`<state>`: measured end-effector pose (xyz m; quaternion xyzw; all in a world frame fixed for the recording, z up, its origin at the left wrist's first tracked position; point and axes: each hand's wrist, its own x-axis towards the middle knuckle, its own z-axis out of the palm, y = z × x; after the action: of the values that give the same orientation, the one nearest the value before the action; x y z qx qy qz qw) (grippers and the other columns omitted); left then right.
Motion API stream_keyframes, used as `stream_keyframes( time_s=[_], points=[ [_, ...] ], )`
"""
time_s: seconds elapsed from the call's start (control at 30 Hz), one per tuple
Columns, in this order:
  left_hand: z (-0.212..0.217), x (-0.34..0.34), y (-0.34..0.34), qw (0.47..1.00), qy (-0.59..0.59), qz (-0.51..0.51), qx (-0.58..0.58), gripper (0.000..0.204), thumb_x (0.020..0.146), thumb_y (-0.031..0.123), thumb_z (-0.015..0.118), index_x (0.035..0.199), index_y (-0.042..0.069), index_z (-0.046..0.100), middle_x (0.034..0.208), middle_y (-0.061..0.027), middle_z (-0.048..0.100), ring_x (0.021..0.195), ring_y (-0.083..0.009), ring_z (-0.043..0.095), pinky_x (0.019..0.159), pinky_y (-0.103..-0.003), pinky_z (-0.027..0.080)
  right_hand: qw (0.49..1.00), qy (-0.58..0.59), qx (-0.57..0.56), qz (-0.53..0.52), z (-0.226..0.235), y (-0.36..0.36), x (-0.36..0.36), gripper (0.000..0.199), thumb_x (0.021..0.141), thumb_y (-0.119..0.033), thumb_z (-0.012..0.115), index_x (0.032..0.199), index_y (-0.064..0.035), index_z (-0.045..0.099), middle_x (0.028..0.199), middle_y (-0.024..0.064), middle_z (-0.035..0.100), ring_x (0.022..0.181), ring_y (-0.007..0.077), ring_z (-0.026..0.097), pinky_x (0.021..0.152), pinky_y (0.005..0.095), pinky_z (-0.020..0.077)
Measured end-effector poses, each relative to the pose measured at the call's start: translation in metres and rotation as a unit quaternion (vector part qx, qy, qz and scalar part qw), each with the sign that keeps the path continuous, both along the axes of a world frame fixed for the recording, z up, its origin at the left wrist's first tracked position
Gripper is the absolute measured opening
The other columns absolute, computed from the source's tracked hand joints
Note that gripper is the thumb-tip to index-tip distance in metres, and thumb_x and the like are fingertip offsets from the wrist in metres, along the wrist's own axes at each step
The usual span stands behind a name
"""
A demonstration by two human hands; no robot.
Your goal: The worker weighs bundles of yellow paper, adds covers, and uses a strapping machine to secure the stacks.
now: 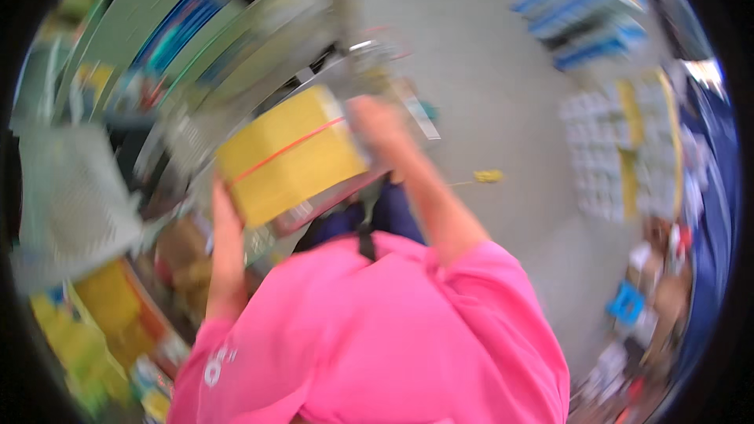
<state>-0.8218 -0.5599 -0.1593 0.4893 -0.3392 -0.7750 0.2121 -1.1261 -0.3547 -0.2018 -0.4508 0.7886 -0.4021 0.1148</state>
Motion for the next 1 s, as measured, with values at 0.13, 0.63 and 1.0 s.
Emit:
stream_keyframes(
  time_s=[0.13, 0.63, 1.0],
  points=[
    [0.009, 0.021, 0.015, 0.999, 0.019, -0.032, 0.006, 0.053, 0.102, 0.042, 0.039, 0.135, 0.002, 0.051, 0.126, -0.0157, 0.061, 0.108, -0.0293, 0.064, 0.088, -0.041, 0.055, 0.959, -0.272, 0.041, -0.064, 0.019, -0.052, 0.066, 0.03, 0.096, -0.029, 0.043, 0.103, -0.0079, 0.062, 0.107, 0.0217, 0.066, 0.1, 0.0392, 0.062, 0.088, 0.05, 0.048],
    [0.084, -0.256, 0.339, 0.956, 0.013, -0.287, 0.055, 0.046, 0.102, 0.042, 0.039, 0.128, 0.007, 0.055, 0.124, -0.0108, 0.06, 0.108, -0.0271, 0.062, 0.09, -0.041, 0.052, 0.758, -0.471, -0.274, -0.358, 0.025, 0.358, -0.009, 0.045, 0.103, -0.028, 0.047, 0.137, 0.0002, 0.052, 0.134, 0.0081, 0.058, 0.122, 0.0156, 0.053, 0.104, 0.0297, 0.0403],
    [0.035, -0.48, 0.602, 0.837, 0.131, -0.514, 0.136, 0.059, 0.103, 0.053, 0.03, 0.133, 0.007, 0.053, 0.131, -0.0098, 0.058, 0.118, -0.028, 0.057, 0.1, -0.042, 0.047, 0.624, -0.441, -0.381, -0.521, 0.042, 0.664, -0.125, 0.044, 0.102, -0.027, 0.048, 0.134, 0.0027, 0.054, 0.128, 0.011, 0.061, 0.114, 0.0178, 0.058, 0.097, 0.0292, 0.0445]
  ],
)
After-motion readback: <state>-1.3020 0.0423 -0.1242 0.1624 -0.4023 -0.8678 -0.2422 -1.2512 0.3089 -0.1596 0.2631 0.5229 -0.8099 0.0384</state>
